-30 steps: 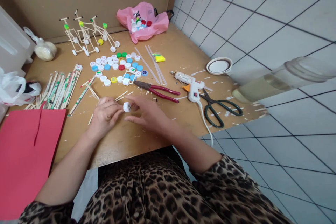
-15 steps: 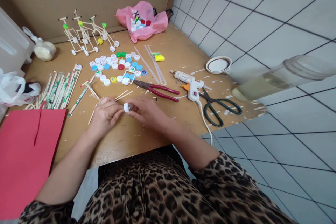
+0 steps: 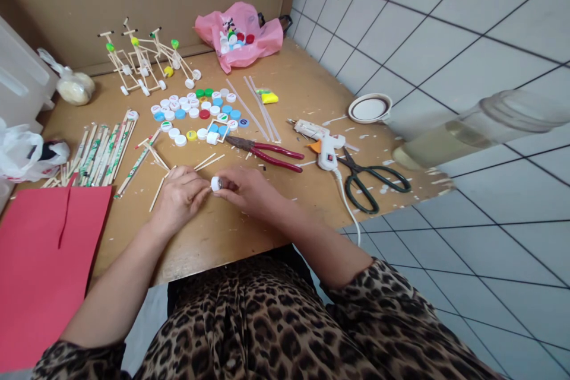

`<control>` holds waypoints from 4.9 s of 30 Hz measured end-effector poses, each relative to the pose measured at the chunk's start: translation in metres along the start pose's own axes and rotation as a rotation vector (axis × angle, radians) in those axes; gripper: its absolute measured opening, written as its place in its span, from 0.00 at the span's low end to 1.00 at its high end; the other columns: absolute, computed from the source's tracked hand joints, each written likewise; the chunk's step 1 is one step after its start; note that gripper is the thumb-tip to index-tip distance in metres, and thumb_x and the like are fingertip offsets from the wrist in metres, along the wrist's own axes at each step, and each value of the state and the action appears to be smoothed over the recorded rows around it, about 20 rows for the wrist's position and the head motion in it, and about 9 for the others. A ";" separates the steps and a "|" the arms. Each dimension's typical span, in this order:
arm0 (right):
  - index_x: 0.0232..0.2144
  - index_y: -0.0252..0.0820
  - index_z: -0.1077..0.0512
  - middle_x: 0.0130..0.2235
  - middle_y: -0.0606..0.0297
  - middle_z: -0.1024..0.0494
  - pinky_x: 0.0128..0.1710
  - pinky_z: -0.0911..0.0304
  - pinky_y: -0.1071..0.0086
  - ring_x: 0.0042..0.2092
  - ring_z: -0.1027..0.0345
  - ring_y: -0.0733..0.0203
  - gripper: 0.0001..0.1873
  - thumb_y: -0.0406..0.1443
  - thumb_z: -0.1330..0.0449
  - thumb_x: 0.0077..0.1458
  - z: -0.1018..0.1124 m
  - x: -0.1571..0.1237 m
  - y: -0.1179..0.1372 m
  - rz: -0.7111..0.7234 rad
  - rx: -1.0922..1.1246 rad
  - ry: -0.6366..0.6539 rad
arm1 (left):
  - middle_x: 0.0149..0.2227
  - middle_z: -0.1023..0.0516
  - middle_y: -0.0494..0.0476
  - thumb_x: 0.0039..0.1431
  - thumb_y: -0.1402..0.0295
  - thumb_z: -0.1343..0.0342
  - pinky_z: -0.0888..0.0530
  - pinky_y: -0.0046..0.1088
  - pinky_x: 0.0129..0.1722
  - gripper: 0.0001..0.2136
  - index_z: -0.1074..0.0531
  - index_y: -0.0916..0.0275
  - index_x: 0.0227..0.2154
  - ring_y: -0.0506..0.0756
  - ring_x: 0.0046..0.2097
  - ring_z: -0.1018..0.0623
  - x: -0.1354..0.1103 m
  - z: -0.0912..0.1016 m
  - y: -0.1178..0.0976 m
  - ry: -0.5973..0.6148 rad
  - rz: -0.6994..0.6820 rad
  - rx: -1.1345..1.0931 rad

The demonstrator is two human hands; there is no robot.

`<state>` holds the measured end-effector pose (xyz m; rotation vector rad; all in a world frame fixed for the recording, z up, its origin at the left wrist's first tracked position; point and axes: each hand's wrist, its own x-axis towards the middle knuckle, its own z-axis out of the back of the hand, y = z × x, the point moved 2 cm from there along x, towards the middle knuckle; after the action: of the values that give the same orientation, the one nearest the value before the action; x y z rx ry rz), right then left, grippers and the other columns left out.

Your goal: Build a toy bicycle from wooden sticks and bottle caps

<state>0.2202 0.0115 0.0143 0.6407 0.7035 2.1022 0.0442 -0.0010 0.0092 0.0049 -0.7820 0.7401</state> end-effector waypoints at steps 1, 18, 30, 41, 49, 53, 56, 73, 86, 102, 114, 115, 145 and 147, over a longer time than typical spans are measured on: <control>0.36 0.40 0.27 0.30 0.66 0.25 0.32 0.45 0.71 0.30 0.37 0.65 0.05 0.36 0.41 0.59 0.000 0.000 0.000 -0.002 0.002 0.005 | 0.25 0.23 0.55 0.64 0.71 0.47 0.31 0.33 0.33 0.10 0.24 0.59 0.29 0.55 0.32 0.28 0.000 0.000 0.000 0.004 0.004 0.000; 0.40 0.39 0.27 0.35 0.62 0.26 0.36 0.44 0.69 0.36 0.36 0.61 0.07 0.32 0.41 0.58 -0.008 0.005 -0.011 -0.028 -0.142 0.049 | 0.28 0.21 0.57 0.62 0.70 0.44 0.29 0.34 0.35 0.07 0.22 0.60 0.31 0.56 0.32 0.26 -0.004 -0.012 0.009 0.100 0.055 0.032; 0.43 0.40 0.25 0.41 0.56 0.22 0.43 0.37 0.62 0.42 0.31 0.54 0.11 0.34 0.38 0.56 -0.008 0.006 -0.021 -0.065 -0.273 0.075 | 0.38 0.19 0.57 0.48 0.62 0.31 0.24 0.33 0.33 0.19 0.23 0.59 0.44 0.55 0.34 0.22 -0.016 0.030 0.048 0.306 0.341 -0.094; 0.48 0.38 0.26 0.40 0.55 0.21 0.44 0.38 0.62 0.44 0.30 0.53 0.17 0.35 0.36 0.55 -0.007 0.006 -0.018 -0.108 -0.272 0.100 | 0.31 0.24 0.52 0.49 0.72 0.36 0.28 0.28 0.27 0.11 0.24 0.61 0.38 0.50 0.27 0.27 -0.011 0.011 0.039 0.439 0.440 -0.274; 0.47 0.37 0.26 0.36 0.59 0.22 0.36 0.37 0.66 0.35 0.30 0.60 0.16 0.37 0.38 0.57 0.012 0.003 -0.024 -0.079 -0.052 -0.090 | 0.28 0.26 0.50 0.48 0.69 0.36 0.31 0.27 0.27 0.11 0.26 0.61 0.37 0.49 0.26 0.29 -0.014 0.007 0.042 0.420 0.510 -0.275; 0.42 0.38 0.24 0.35 0.59 0.22 0.37 0.37 0.66 0.35 0.31 0.60 0.10 0.34 0.42 0.58 0.033 0.014 -0.029 -0.021 -0.094 -0.170 | 0.28 0.27 0.50 0.48 0.66 0.35 0.31 0.27 0.29 0.12 0.26 0.62 0.36 0.50 0.28 0.30 -0.012 0.010 0.040 0.473 0.623 -0.335; 0.37 0.40 0.23 0.34 0.60 0.22 0.39 0.37 0.65 0.36 0.31 0.59 0.08 0.32 0.42 0.57 0.041 0.030 -0.027 0.016 -0.199 -0.120 | 0.28 0.27 0.51 0.49 0.62 0.35 0.31 0.28 0.29 0.13 0.26 0.62 0.36 0.50 0.29 0.29 -0.009 0.015 0.037 0.438 0.647 -0.406; 0.41 0.38 0.27 0.40 0.50 0.22 0.39 0.36 0.58 0.41 0.28 0.46 0.21 0.47 0.41 0.51 0.119 -0.084 -0.085 -0.884 -0.454 -0.558 | 0.31 0.25 0.52 0.47 0.56 0.33 0.31 0.27 0.27 0.17 0.25 0.62 0.37 0.49 0.27 0.29 -0.010 0.014 0.035 0.367 0.609 -0.410; 0.60 0.31 0.39 0.51 0.42 0.24 0.52 0.36 0.52 0.51 0.29 0.42 0.40 0.38 0.37 0.44 0.105 -0.069 -0.102 -0.982 -0.277 -0.572 | 0.32 0.26 0.52 0.46 0.59 0.33 0.30 0.29 0.29 0.18 0.25 0.62 0.39 0.50 0.28 0.29 -0.014 0.005 0.040 0.439 0.581 -0.342; 0.33 0.45 0.34 0.30 0.66 0.27 0.22 0.38 0.68 0.25 0.35 0.63 0.25 0.46 0.30 0.34 0.102 -0.056 -0.060 -0.466 0.438 -0.876 | 0.28 0.30 0.49 0.46 0.67 0.35 0.32 0.27 0.29 0.10 0.28 0.61 0.32 0.50 0.28 0.29 -0.011 0.004 0.032 0.460 0.610 -0.334; 0.30 0.45 0.33 0.26 0.72 0.28 0.22 0.40 0.71 0.23 0.37 0.68 0.19 0.40 0.31 0.33 0.075 -0.023 -0.020 -0.399 0.985 -0.211 | 0.27 0.29 0.49 0.47 0.69 0.36 0.32 0.29 0.31 0.07 0.28 0.62 0.29 0.52 0.29 0.29 -0.005 0.001 0.031 0.412 0.711 -0.262; 0.31 0.44 0.32 0.27 0.71 0.27 0.22 0.40 0.71 0.23 0.37 0.68 0.20 0.39 0.32 0.32 0.075 -0.016 -0.016 -0.389 0.991 -0.134 | 0.27 0.29 0.49 0.47 0.69 0.36 0.32 0.29 0.31 0.07 0.28 0.62 0.29 0.52 0.29 0.29 -0.005 0.000 0.030 0.412 0.718 -0.254; 0.33 0.40 0.24 0.24 0.71 0.32 0.22 0.47 0.72 0.24 0.44 0.69 0.21 0.52 0.38 0.52 0.071 0.009 -0.040 -0.113 0.467 0.353 | 0.27 0.27 0.49 0.50 0.69 0.38 0.32 0.27 0.30 0.06 0.27 0.61 0.31 0.51 0.28 0.29 -0.006 0.002 0.030 0.376 0.726 -0.266; 0.34 0.41 0.24 0.24 0.70 0.33 0.23 0.46 0.72 0.25 0.44 0.68 0.20 0.51 0.39 0.54 0.070 0.010 -0.041 -0.078 0.427 0.353 | 0.26 0.27 0.49 0.49 0.70 0.38 0.33 0.27 0.29 0.05 0.27 0.61 0.31 0.51 0.28 0.29 -0.006 0.001 0.029 0.375 0.721 -0.252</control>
<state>0.2820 0.0583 0.0385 0.4565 1.3773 2.0257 0.0225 0.0171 -0.0013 -0.6556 -0.5003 1.2700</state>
